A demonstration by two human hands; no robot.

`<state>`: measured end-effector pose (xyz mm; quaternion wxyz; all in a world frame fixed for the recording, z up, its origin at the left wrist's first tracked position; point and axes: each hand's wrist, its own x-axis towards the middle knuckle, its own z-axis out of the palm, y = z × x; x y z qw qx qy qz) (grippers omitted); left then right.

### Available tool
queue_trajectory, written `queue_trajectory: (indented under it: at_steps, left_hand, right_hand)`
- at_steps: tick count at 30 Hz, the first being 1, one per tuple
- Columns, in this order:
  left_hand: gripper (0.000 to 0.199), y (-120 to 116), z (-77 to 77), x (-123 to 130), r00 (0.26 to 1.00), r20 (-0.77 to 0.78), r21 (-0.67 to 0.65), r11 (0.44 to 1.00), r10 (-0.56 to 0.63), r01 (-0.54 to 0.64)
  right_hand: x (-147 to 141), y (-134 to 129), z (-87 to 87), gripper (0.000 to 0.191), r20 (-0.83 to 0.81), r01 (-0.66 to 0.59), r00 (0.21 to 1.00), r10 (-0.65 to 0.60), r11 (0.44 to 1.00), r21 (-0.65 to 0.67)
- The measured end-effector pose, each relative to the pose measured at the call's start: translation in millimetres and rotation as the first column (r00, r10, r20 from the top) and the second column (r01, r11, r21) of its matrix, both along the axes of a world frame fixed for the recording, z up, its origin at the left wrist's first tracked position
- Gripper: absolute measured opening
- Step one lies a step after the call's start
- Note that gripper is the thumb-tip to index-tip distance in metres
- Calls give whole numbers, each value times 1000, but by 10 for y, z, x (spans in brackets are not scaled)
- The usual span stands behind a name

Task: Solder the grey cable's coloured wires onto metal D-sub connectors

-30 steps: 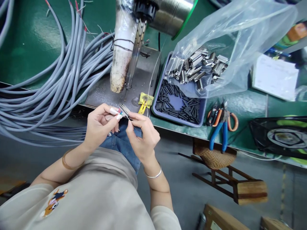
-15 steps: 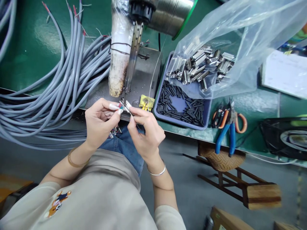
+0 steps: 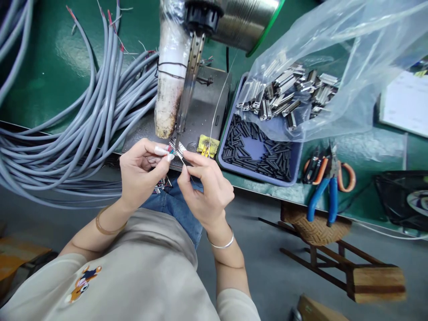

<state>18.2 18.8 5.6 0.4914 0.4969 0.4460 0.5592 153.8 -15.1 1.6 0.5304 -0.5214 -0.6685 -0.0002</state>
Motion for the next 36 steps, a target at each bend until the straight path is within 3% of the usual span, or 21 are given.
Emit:
queue_trajectory:
  at_steps: [5,15,27,36]
  left_hand:
    - [19,0,-6,-5,999,15,-56,998,-37,38]
    - [11,10,40,19,995,-85,74,996,48,-42]
    - [10,-44,-12,-16,985,-168,95,995,41,-25]
    - [9,-28,-3,-8,990,-141,57,998,26,-18]
  right_hand:
    - [21,-6,-48,16,-38,-6,999,5,999,-42]
    - [-12,46,48,19,3,25,1000,-25,1000,15]
    - [1,-1,23,20,21,20,1000,-20,1000,2]
    - [12,14,19,19,11,5,1000,-5,999,-32]
